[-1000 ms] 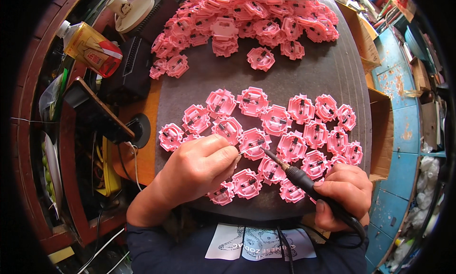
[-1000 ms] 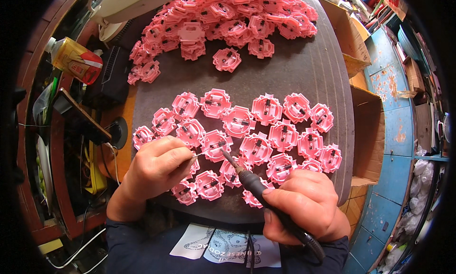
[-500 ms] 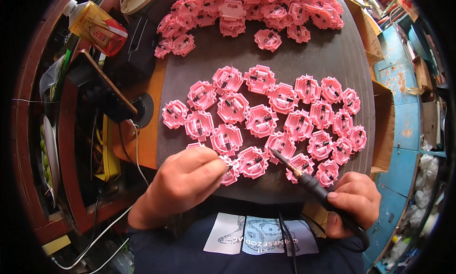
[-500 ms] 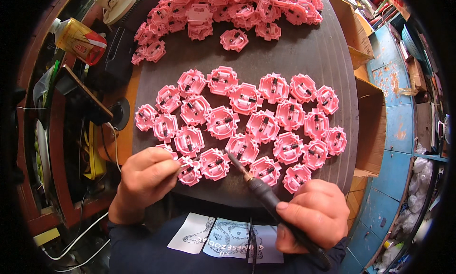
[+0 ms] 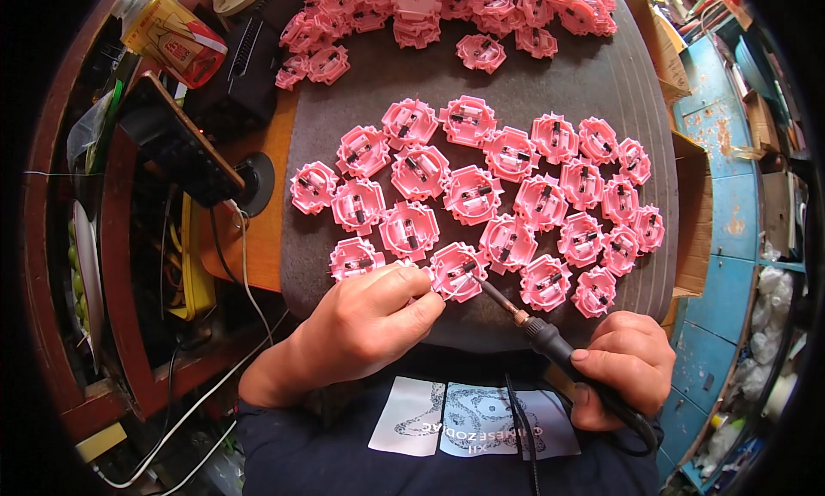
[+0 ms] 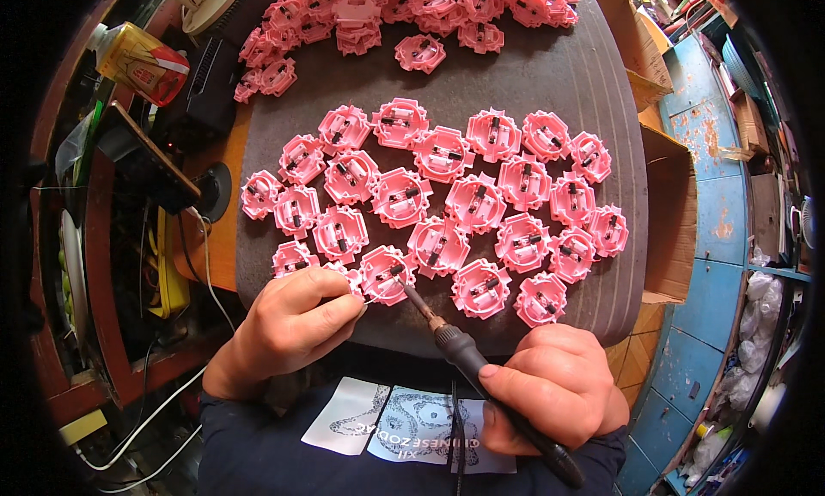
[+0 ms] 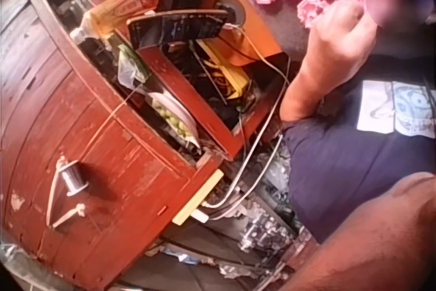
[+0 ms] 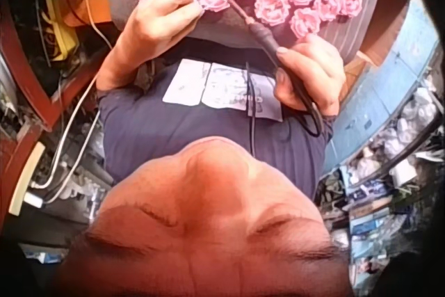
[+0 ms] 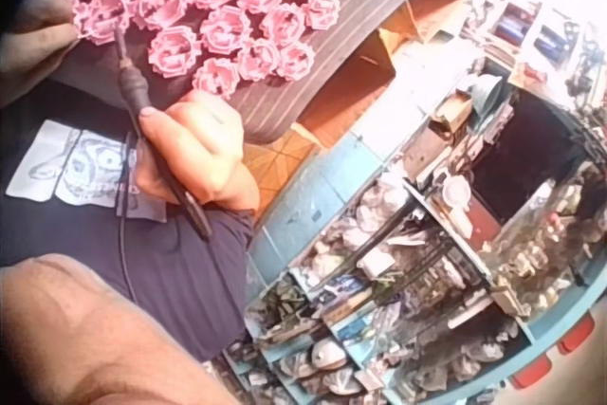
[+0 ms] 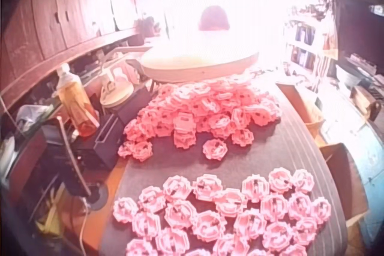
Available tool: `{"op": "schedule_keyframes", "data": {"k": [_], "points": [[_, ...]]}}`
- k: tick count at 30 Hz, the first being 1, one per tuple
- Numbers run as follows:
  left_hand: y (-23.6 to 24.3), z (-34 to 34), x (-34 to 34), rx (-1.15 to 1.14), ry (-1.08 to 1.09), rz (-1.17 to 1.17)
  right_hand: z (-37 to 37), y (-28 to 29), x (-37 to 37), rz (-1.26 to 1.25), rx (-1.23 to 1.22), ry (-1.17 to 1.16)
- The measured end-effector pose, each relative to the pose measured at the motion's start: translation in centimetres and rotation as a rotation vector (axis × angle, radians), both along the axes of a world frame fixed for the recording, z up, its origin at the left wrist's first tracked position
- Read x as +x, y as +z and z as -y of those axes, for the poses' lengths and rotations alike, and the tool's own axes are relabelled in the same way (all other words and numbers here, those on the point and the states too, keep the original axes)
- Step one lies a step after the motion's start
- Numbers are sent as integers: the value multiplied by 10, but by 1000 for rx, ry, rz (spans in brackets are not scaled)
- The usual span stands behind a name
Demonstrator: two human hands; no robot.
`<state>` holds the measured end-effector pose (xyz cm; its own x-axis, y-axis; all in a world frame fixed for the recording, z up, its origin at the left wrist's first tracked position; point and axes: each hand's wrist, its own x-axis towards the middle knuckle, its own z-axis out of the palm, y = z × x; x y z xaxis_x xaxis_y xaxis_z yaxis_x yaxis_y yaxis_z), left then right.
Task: The person uses a soldering iron to apply heat to small pink plastic components arranged on a work surface. The person handles each component individually, applying the soldering iron to specific points on the parts, then places them back on the surface.
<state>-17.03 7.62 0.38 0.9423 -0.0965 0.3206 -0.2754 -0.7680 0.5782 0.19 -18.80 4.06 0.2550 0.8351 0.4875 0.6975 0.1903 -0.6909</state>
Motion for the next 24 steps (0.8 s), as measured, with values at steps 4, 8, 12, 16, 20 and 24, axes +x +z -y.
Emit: {"op": "schedule_keyframes", "data": {"k": [4, 8, 12, 16, 20, 24], "points": [[1, 1, 0, -6, -6, 7, 1, -1, -1, 10, 0, -1], [3, 0, 1, -4, -5, 1, -2, -6, 0, 8, 25, 0], [4, 1, 0, 1, -6, 2, -1, -6, 0, 18, 32, 1], [4, 1, 0, 3, 1, -4, 0, -8, 0, 10, 36, 4], [3, 1, 1, 6, 0, -4, 0, -7, 1, 0, 29, 12], [7, 2, 0, 12, 9, -1, 1, -8, 2, 6, 41, 17]]}}
